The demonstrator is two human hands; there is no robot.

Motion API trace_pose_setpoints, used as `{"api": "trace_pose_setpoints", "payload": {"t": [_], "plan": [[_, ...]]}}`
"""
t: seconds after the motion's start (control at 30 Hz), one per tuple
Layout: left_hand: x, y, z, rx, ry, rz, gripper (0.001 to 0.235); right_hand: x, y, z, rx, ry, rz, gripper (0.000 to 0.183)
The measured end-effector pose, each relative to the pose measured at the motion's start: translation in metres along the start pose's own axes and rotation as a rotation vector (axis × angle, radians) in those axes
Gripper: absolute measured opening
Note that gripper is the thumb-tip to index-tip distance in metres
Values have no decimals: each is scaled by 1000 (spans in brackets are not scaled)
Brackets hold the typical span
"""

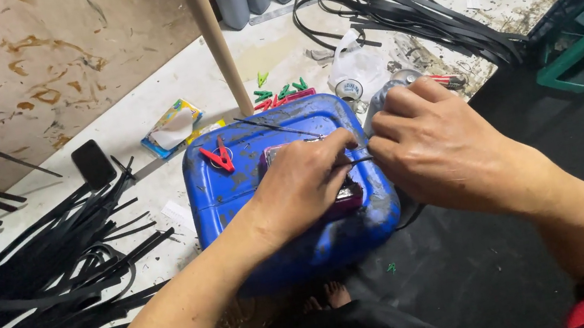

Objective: The person is removing long leather strips from a drying rack and processing the ends using a small bench-top tool mounted on a container.

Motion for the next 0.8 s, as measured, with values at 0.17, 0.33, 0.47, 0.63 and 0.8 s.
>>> {"api": "trace_pose_setpoints", "payload": {"t": [0.17,0.33,0.47,0.63,0.8], "plan": [[0,-3,-3,-30,145,-32,23,4,2,-3,-15,33,5,24],[3,-6,-5,-90,260,-24,30,8,5,-7,-16,29,-5,19],[2,-7,-5,-134,221,14,32,11,7,-10,-34,14,-6,18],[2,-10,-4,-158,218,22,34,15,8,-9,-12,-19,-12,14],[2,-13,-3,-183,222,46,34,19,8,-7,2,-32,-22,13]]}}
Point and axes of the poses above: each hand's wrist, its own y-axis towards the middle knuckle, its own z-axis out of the palm, x = y × z, the point moved 7 cm from there along y, towards the middle knuckle, and after that the axes turned 5 degrees about -x, right-handed, at the moved point
